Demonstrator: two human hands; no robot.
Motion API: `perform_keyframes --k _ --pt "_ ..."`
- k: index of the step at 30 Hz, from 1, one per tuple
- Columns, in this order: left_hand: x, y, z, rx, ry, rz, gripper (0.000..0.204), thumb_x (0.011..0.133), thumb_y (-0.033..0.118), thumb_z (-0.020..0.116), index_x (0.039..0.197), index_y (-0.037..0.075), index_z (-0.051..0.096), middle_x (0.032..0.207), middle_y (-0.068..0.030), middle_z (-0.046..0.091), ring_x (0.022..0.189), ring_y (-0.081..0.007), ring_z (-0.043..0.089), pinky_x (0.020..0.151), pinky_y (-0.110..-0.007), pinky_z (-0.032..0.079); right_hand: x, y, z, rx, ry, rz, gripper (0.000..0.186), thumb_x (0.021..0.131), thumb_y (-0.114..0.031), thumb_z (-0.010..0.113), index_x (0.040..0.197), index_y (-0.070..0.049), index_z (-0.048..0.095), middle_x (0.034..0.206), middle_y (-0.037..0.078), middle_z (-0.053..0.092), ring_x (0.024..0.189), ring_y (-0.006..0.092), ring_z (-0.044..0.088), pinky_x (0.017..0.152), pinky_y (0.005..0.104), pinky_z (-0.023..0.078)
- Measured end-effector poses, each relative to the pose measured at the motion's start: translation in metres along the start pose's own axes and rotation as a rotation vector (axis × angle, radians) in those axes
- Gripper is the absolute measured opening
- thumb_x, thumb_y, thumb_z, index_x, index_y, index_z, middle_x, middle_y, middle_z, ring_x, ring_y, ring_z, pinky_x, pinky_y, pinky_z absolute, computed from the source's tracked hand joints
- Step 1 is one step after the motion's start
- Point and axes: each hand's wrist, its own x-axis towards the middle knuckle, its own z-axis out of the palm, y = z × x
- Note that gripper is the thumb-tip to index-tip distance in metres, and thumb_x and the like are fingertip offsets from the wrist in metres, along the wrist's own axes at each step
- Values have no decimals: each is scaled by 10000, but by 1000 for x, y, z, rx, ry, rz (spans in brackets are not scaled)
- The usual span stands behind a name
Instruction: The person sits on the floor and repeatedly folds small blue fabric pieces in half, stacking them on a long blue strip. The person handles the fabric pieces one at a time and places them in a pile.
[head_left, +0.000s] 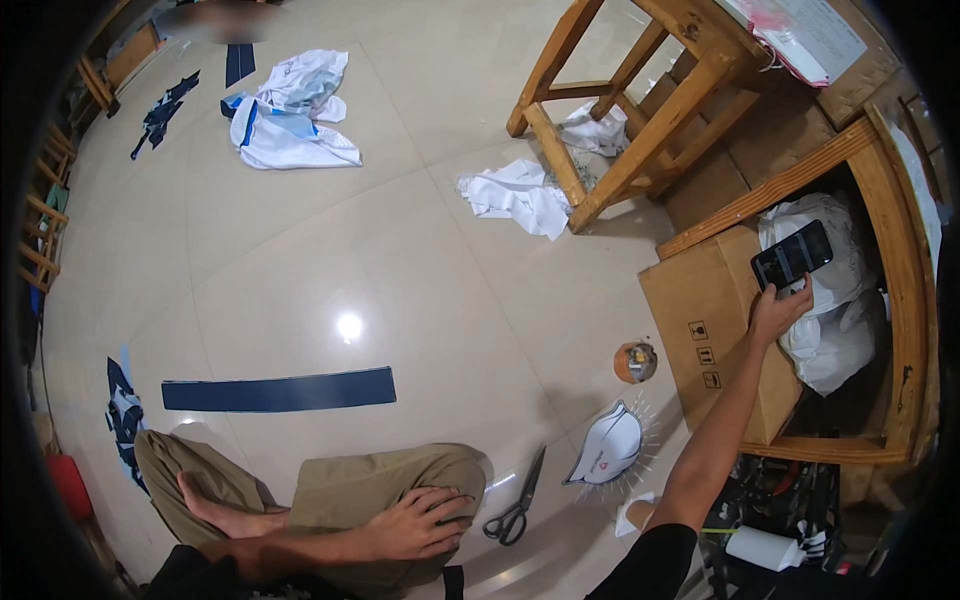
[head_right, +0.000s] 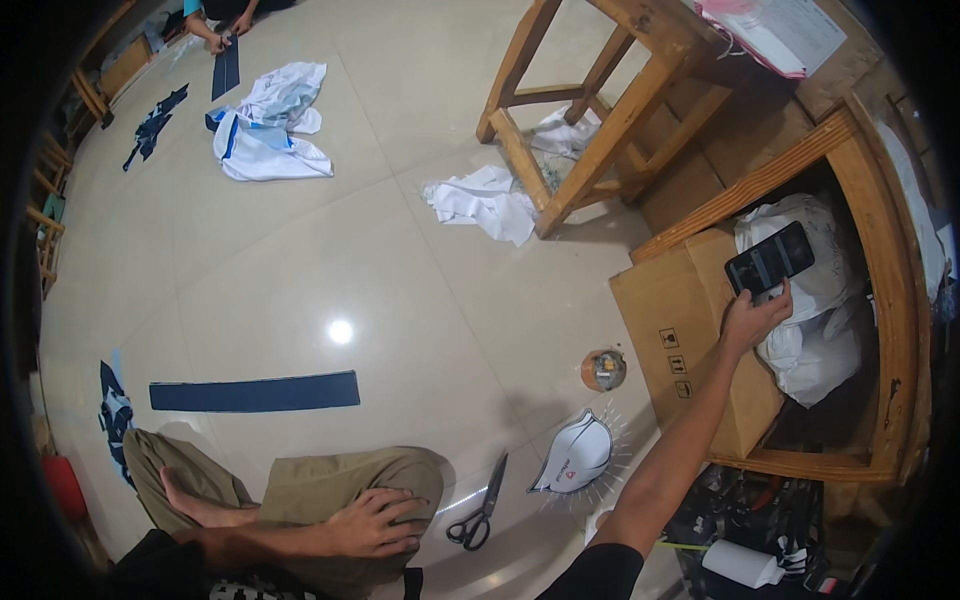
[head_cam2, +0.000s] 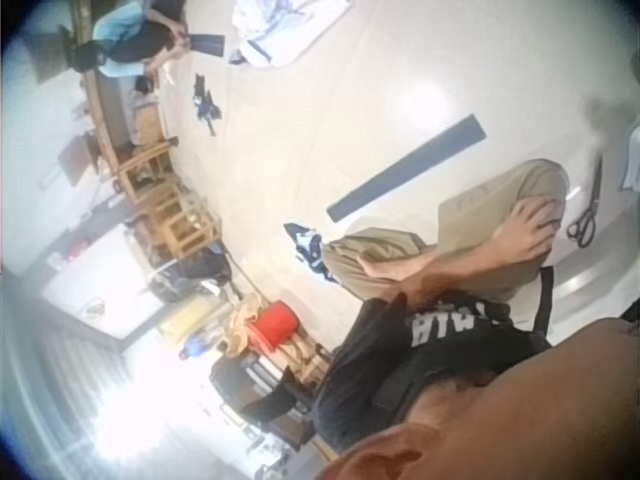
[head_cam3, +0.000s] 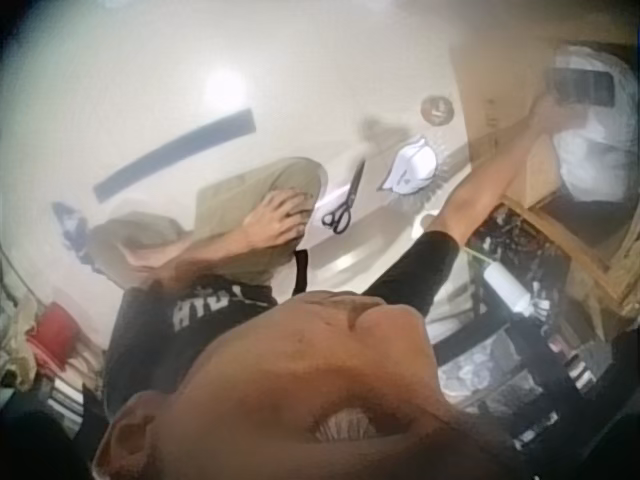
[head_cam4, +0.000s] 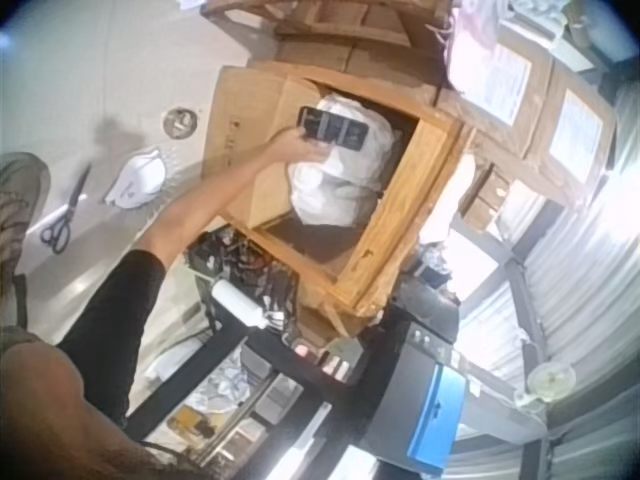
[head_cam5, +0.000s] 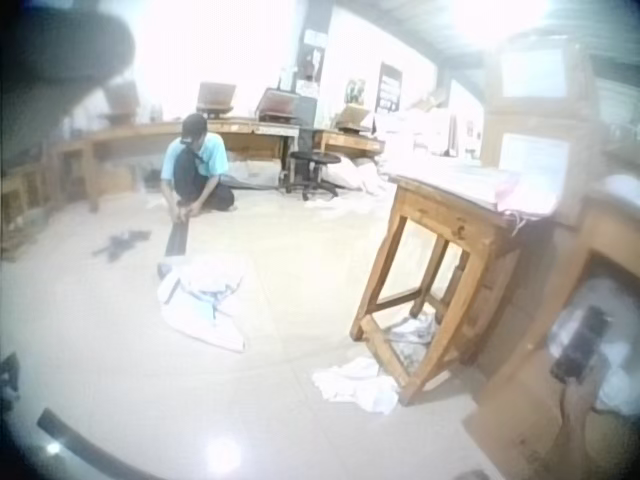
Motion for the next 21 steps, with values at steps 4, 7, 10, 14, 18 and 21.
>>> perform_keyframes --k 4,7,10,14,18,21 --pt "-1 2 0 -3 7 3 294 916 334 606 1143 151 650 1395 -78 496 1291 -257 454 1070 -399 352 -1 3 -1 -49 43 -33 626 730 -23 593 1341 -27 458 1283 224 454 1210 421 468 992 474 439" --pt "0 2 0 25 25 14 271 906 345 629 1110 171 671 1357 -71 514 1261 -257 471 1026 -399 381 -2 3 -2 -64 45 -53 605 738 -21 578 1332 -20 463 1269 229 467 1199 424 477 982 477 435" --pt "0 2 -1 37 24 21 264 907 353 635 1104 183 679 1342 -70 520 1248 -259 477 1008 -402 394 -3 2 -2 -69 45 -51 600 741 -17 571 1331 -19 463 1262 231 478 1191 424 483 983 481 429" --pt "-1 3 -1 -6 -1 -5 293 908 339 615 1128 151 658 1398 -71 496 1294 -255 452 1069 -397 353 -2 3 -1 -85 42 -20 597 742 -5 573 1328 -20 463 1257 232 490 1191 427 484 988 486 420" --pt "-2 1 1 -2 -8 -2 292 909 341 614 1126 151 658 1396 -73 498 1293 -254 453 1069 -395 352 -2 3 -1 -74 42 -28 593 744 2 576 1325 -22 462 1264 233 494 1190 431 486 996 484 413" --pt "-2 1 1 1 -7 2 290 910 340 613 1125 150 658 1393 -76 499 1294 -254 453 1070 -394 352 -3 4 0 -56 30 -12 592 749 4 581 1328 -25 459 1274 233 489 1194 431 486 1003 482 409"
